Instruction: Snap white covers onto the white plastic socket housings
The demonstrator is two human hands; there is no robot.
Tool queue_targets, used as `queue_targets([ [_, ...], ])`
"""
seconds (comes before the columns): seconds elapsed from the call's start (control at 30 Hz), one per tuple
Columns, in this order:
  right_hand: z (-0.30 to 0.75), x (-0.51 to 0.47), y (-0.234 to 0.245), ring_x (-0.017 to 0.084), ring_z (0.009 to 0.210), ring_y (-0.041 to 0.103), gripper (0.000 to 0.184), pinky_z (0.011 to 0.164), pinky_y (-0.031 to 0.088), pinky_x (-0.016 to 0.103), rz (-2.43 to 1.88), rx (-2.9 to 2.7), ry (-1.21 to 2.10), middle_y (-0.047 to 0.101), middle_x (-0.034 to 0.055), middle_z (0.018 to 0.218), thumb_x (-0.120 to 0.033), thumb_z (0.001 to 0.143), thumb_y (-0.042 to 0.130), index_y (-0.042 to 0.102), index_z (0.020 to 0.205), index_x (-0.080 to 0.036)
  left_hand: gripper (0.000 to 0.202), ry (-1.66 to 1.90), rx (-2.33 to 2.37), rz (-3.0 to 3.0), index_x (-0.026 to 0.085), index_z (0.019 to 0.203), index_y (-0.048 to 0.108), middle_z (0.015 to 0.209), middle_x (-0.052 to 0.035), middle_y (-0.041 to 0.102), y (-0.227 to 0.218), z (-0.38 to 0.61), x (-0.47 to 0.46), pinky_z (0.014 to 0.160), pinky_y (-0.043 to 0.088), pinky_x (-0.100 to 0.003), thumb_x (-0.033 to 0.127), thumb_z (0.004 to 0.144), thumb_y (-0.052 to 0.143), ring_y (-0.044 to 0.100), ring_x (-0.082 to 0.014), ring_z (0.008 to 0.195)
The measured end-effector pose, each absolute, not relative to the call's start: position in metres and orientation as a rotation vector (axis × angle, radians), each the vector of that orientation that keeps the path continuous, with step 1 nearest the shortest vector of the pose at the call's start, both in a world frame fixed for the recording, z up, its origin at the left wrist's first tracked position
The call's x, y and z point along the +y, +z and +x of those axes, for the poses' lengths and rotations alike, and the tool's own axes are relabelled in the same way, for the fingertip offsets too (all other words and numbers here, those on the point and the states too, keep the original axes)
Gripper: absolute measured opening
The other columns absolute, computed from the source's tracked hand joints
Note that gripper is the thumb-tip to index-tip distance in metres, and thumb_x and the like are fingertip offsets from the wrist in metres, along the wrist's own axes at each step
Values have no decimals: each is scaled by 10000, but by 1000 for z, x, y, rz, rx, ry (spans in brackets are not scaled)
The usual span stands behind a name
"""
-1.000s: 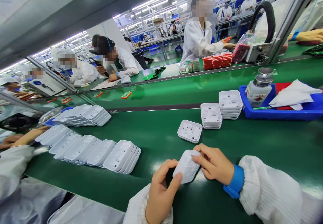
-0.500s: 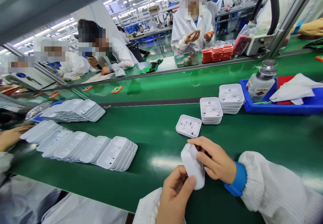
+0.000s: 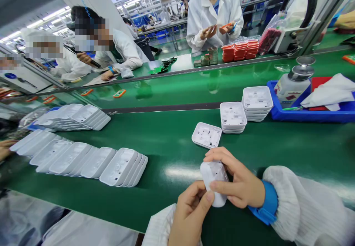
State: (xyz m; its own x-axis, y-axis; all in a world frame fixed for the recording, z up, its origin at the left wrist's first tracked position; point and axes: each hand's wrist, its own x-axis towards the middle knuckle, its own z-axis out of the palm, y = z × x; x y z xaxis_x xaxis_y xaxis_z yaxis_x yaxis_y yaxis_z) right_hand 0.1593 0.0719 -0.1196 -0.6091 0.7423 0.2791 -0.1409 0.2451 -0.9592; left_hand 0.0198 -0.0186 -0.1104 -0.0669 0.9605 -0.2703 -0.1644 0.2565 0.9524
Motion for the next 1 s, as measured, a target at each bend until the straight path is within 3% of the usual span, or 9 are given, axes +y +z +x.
queue_targets([
  [0.13, 160, 75, -118, 188, 791, 521, 218, 650, 437, 277, -673, -1765, 1507, 492, 66, 984, -296, 850, 531, 580, 1025, -175, 240, 1145, 1238, 799, 151, 778, 664, 705, -29, 633, -113, 19, -18, 634, 417, -208, 391, 771, 652, 513, -119, 656],
  [0.2, 160, 77, -118, 185, 785, 522, 217, 625, 428, 265, -661, -1782, 1511, 504, 68, 977, -302, 865, 520, 587, 1022, -167, 244, 1151, 1234, 788, 152, 779, 662, 709, -32, 631, -114, 19, -19, 633, 414, -207, 396, 771, 652, 510, -120, 662],
  [0.4, 161, 80, -119, 213, 899, 529, 266, 741, 449, 310, -566, -1870, 1404, 527, 88, 1034, -249, 865, 481, 557, 1102, -155, 231, 1169, 1229, 771, 148, 781, 658, 665, -10, 587, -115, 19, -19, 635, 414, -201, 379, 777, 653, 496, -105, 644],
  [0.57, 163, 80, -116, 252, 1023, 497, 377, 877, 425, 382, -423, -1961, 1257, 508, 116, 1127, -208, 782, 483, 502, 1152, -137, 232, 1156, 1286, 812, 152, 799, 652, 696, -14, 602, -111, 19, -19, 639, 422, -207, 383, 787, 637, 501, -111, 649],
  [0.73, 160, 72, -112, 242, 896, 529, 332, 788, 459, 361, -609, -1984, 1148, 541, 103, 1016, -207, 726, 502, 512, 1054, -156, 245, 1107, 1332, 941, 150, 791, 631, 700, -25, 611, -108, 20, -19, 644, 434, -227, 389, 820, 584, 520, -132, 660],
  [1.0, 155, 68, -118, 226, 816, 529, 189, 734, 442, 343, -697, -2013, 987, 552, 74, 908, -234, 827, 427, 506, 988, -175, 235, 1080, 1309, 1006, 157, 778, 599, 701, -9, 591, -109, 24, -19, 668, 426, -218, 369, 860, 538, 525, -126, 688],
])
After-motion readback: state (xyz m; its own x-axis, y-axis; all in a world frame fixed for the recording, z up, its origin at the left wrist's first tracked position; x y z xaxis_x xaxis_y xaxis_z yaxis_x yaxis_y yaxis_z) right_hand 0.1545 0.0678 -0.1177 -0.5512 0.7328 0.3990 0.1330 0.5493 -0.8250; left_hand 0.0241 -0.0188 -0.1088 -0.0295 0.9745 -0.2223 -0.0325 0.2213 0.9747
